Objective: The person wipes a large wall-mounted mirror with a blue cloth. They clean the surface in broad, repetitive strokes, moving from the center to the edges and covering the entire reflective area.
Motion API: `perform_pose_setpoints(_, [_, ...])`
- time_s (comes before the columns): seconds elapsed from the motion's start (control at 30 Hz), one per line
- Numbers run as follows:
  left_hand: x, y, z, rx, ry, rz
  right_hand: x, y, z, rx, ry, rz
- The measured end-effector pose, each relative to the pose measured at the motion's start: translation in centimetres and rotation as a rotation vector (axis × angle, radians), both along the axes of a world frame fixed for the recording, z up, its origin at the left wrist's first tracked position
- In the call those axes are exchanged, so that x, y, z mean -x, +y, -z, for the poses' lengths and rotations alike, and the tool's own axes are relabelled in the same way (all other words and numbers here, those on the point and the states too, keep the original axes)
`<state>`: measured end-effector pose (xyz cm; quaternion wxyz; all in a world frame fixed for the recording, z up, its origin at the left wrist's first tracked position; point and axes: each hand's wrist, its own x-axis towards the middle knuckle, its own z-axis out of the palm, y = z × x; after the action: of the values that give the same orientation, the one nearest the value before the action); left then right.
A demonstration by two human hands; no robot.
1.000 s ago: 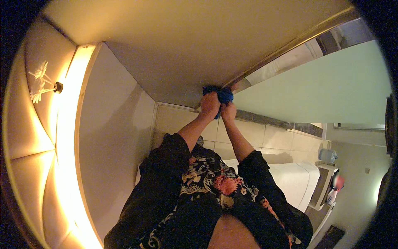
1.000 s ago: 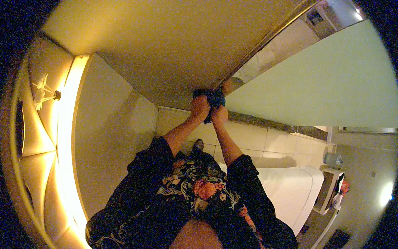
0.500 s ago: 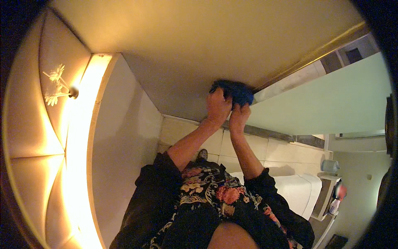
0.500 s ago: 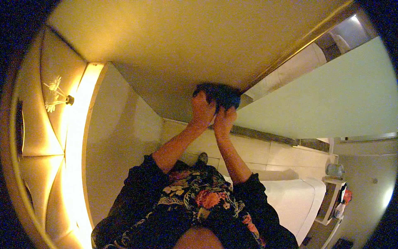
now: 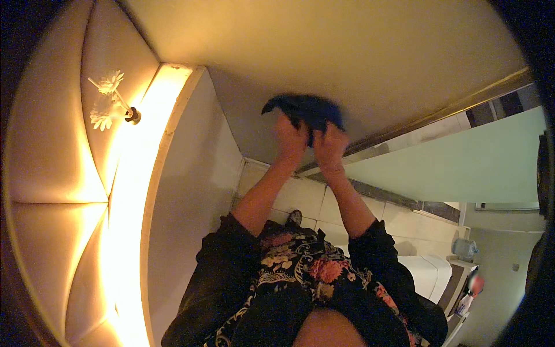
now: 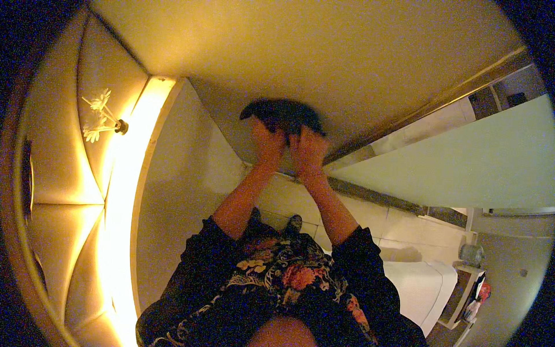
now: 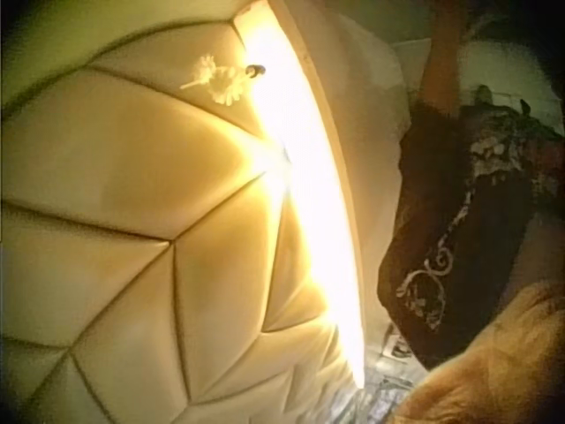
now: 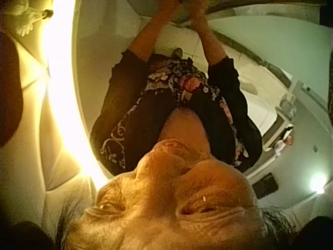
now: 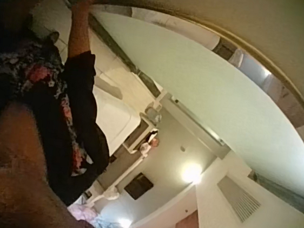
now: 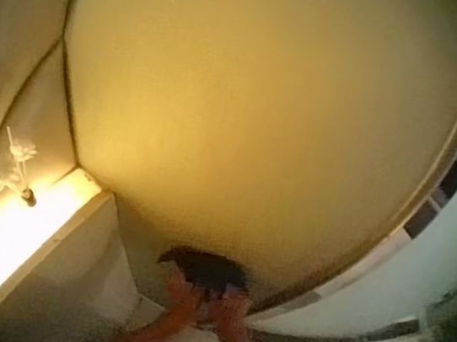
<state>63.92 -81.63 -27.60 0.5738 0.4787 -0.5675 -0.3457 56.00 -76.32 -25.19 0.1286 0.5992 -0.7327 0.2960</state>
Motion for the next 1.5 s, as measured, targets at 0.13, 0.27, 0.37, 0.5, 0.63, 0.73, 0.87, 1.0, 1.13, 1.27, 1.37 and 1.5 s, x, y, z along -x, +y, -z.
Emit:
perform_pose_setpoints(0.13, [-4.1,-2.1,2.5,-0.071,-0.102,-0.217,-2.9,-2.8,2.7,-0.15,-0.14,-0.195])
perform_pose_setpoints(0.27, [-7.1,-5.2,2.5,-0.118,0.04,-0.365,-6.6,-5.9,2.0,-0.195,-0.299,-0.281])
perform_pose_setpoints(0.37, [-9.0,-6.4,0.9,-0.124,0.077,-0.387,-9.4,-7.7,0.2,-0.136,-0.374,-0.351])
perform_pose_setpoints(0.5, [-9.7,-6.7,0.4,-0.031,0.049,-0.403,-11.0,-9.0,-1.9,-0.11,-0.411,-0.408])
perform_pose_setpoints(0.63, [-9.1,-5.4,-5.0,-0.062,0.27,-0.214,-10.8,-9.0,-4.4,-0.042,-0.55,-0.429])
perform_pose_setpoints(0.73, [-8.3,-4.1,-10.1,0.022,0.351,-0.21,-10.0,-7.9,-8.4,-0.004,-0.659,-0.469])
perform_pose_setpoints(0.87, [-7.3,-3.3,-12.6,0.167,0.131,-0.278,-8.9,-6.4,-9.6,0.167,-0.7,-0.43])
perform_pose_setpoints(1.0, [-4.3,-1.0,-13.1,0.375,-0.034,-0.172,-5.6,-4.2,-9.0,0.339,-0.713,-0.326])
perform_pose_setpoints(1.13, [-1.8,0.9,-10.7,0.565,-0.143,0.028,-1.8,-1.0,-5.6,0.278,-0.627,-0.168])
perform_pose_setpoints(1.27, [1.0,2.5,-9.3,0.668,-0.193,0.059,-0.6,0.7,-3.8,0.511,-0.671,-0.079])
perform_pose_setpoints(1.37, [2.4,3.5,-7.4,0.638,-0.265,0.202,0.6,1.9,-1.8,0.481,-0.818,0.008])
perform_pose_setpoints(1.5, [4.1,4.9,-6.5,0.619,-0.34,0.371,1.6,2.9,2.7,0.586,-1.119,0.034])
